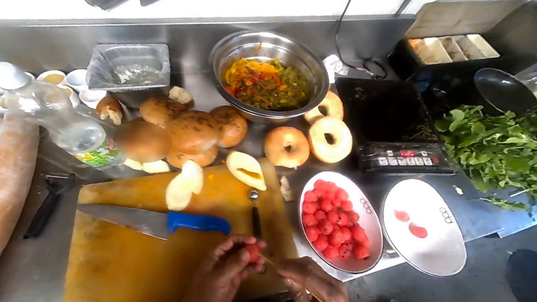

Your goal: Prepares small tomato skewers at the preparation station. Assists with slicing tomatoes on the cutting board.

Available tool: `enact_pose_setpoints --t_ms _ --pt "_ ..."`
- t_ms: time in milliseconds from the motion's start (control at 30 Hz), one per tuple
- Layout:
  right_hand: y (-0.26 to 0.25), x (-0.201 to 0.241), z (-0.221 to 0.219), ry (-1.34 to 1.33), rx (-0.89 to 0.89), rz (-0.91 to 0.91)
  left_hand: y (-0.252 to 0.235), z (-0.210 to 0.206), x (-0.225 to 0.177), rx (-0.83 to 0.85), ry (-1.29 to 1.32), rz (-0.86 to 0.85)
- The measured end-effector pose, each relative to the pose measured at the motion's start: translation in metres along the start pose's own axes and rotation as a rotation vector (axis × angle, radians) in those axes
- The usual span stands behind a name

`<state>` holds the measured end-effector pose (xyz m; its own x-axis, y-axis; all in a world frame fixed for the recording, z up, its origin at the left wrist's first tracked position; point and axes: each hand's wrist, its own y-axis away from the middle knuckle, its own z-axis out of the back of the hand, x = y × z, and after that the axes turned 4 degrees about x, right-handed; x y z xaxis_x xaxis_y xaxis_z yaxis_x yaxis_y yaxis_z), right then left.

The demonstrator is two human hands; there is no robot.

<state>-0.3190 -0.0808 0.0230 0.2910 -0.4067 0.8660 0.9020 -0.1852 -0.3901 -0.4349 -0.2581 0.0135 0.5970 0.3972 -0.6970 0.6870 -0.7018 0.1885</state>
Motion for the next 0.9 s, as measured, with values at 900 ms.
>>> enact_pose_setpoints --t_ms 900 --pt "-0.0005 -0.0018 -0.0064 0.042 -0.030 0.033 -0.0029 -0.0020 0.0000 -0.040 0.074 -0.003"
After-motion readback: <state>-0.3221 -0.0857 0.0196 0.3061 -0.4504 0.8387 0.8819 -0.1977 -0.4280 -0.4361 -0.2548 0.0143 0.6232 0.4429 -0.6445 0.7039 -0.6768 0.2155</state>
